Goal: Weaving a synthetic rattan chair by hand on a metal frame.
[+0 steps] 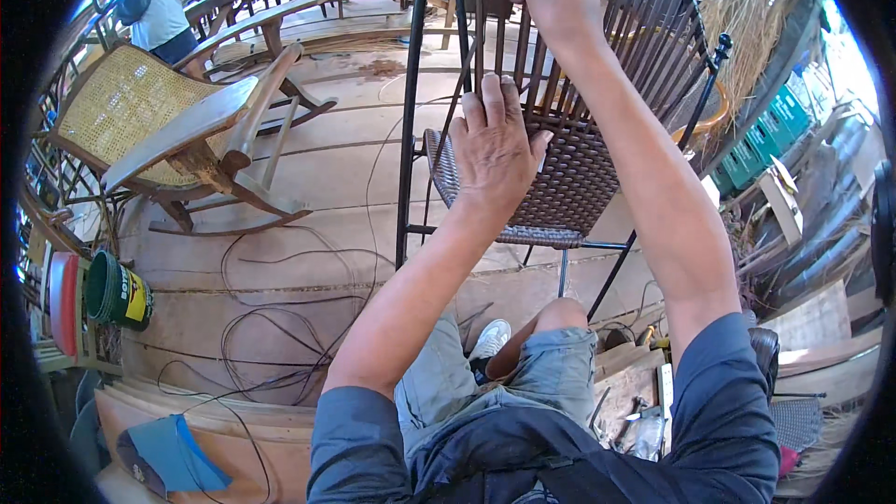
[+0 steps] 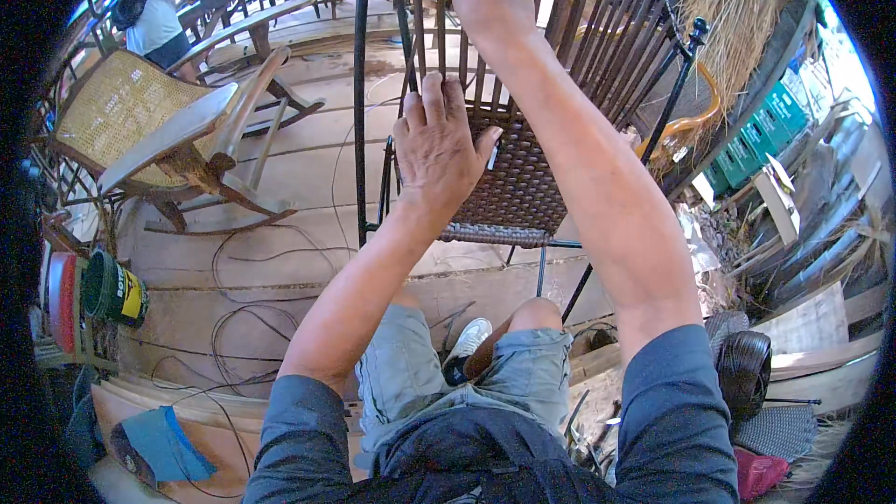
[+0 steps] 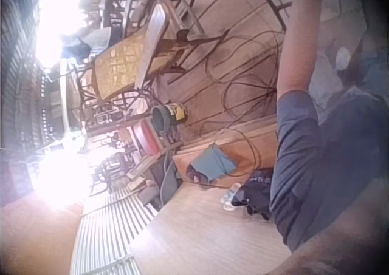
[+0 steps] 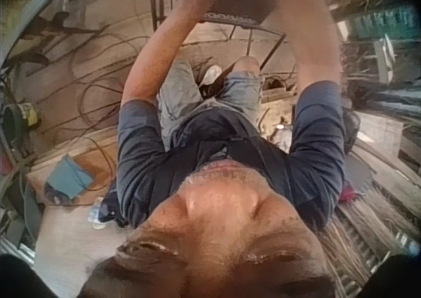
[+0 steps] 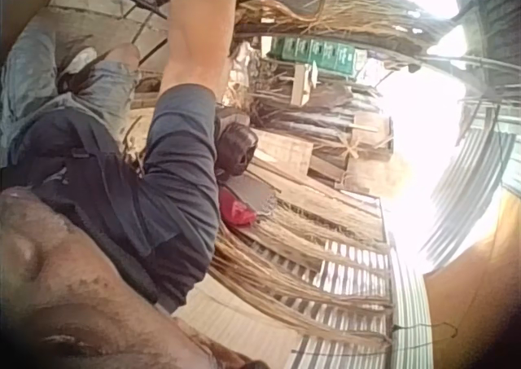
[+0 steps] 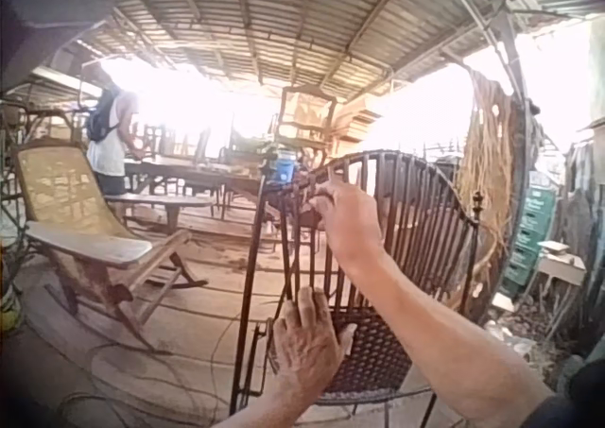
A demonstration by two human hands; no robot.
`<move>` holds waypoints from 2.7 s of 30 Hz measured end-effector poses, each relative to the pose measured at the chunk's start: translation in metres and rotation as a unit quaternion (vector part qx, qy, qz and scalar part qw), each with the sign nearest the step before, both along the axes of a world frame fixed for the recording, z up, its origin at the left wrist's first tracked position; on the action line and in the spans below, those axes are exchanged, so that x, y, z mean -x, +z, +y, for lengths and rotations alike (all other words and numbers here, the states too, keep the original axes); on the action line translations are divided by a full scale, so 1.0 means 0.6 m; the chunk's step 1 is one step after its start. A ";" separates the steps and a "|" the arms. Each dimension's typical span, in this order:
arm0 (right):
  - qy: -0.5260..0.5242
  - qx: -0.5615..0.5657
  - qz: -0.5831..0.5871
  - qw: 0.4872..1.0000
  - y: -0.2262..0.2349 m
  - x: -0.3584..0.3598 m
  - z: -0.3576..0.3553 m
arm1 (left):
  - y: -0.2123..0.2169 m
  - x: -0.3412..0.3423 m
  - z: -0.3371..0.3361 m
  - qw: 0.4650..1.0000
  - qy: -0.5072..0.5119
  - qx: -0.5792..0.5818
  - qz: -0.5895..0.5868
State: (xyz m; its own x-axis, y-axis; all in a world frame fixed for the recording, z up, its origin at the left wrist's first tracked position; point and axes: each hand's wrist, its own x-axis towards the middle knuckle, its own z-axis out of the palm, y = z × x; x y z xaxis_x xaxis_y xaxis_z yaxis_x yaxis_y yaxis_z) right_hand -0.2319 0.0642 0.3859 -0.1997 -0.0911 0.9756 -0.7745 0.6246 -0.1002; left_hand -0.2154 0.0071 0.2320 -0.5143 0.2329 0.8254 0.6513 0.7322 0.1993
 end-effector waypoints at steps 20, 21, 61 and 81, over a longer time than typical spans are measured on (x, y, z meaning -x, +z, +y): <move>-0.038 0.170 -0.467 0.867 -0.113 -0.114 0.110 | -0.013 0.034 -0.007 0.971 -0.164 -0.171 0.038; -0.067 0.114 -0.438 0.889 -0.103 -0.091 0.111 | -0.015 0.031 -0.001 0.970 -0.172 -0.166 0.035; -0.362 -0.109 -0.333 0.864 0.003 -0.072 0.227 | 0.019 -0.033 0.061 0.981 -0.170 0.051 0.073; -0.406 -0.126 -0.298 0.855 0.019 -0.070 0.164 | 0.001 -0.031 0.069 0.977 -0.195 0.057 0.069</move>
State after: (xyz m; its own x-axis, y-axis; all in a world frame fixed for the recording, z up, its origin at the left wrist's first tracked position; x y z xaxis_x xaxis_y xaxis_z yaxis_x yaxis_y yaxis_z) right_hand -0.1898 0.1627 0.3976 -0.7511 0.1217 0.6489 0.0669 0.9918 -0.1085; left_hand -0.1967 0.0484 0.2328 -0.2529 0.4835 0.8380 0.9001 0.4351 0.0206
